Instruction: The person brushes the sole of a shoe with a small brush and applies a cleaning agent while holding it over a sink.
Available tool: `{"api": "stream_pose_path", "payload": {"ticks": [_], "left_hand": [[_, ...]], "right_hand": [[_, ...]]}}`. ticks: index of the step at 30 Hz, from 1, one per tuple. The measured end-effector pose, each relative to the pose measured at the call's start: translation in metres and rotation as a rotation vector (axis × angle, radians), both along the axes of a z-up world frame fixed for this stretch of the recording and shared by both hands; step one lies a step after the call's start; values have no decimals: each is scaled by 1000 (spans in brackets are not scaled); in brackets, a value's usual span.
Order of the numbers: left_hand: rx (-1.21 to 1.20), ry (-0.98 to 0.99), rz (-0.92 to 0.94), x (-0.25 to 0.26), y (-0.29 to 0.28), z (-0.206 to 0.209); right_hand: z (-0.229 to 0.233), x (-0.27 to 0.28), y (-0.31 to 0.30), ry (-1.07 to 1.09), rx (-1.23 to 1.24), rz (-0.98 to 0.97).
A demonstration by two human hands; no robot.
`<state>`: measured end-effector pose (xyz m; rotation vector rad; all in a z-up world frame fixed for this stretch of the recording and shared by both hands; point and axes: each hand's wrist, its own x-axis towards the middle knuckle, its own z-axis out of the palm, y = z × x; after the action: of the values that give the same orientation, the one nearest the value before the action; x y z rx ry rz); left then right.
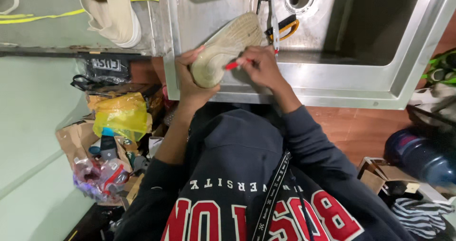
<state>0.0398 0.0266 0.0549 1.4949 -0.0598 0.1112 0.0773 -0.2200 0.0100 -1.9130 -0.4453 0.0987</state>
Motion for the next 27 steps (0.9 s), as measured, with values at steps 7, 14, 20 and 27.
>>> {"api": "stream_pose_path", "payload": {"ticks": [7,14,20,27], "left_hand": [[81,62,-31,-7,1,5],[90,146,-7,-14,-4,7],[163,23,-22,0,-2,5],[145,84,-35,-6,-3,4]], "right_hand": [[44,-6,28,7,177,57],[69,-9,37,-73,-32,-13],[55,-4,37,-129,-135,-55],[46,9,30,-71,8,-132]]}}
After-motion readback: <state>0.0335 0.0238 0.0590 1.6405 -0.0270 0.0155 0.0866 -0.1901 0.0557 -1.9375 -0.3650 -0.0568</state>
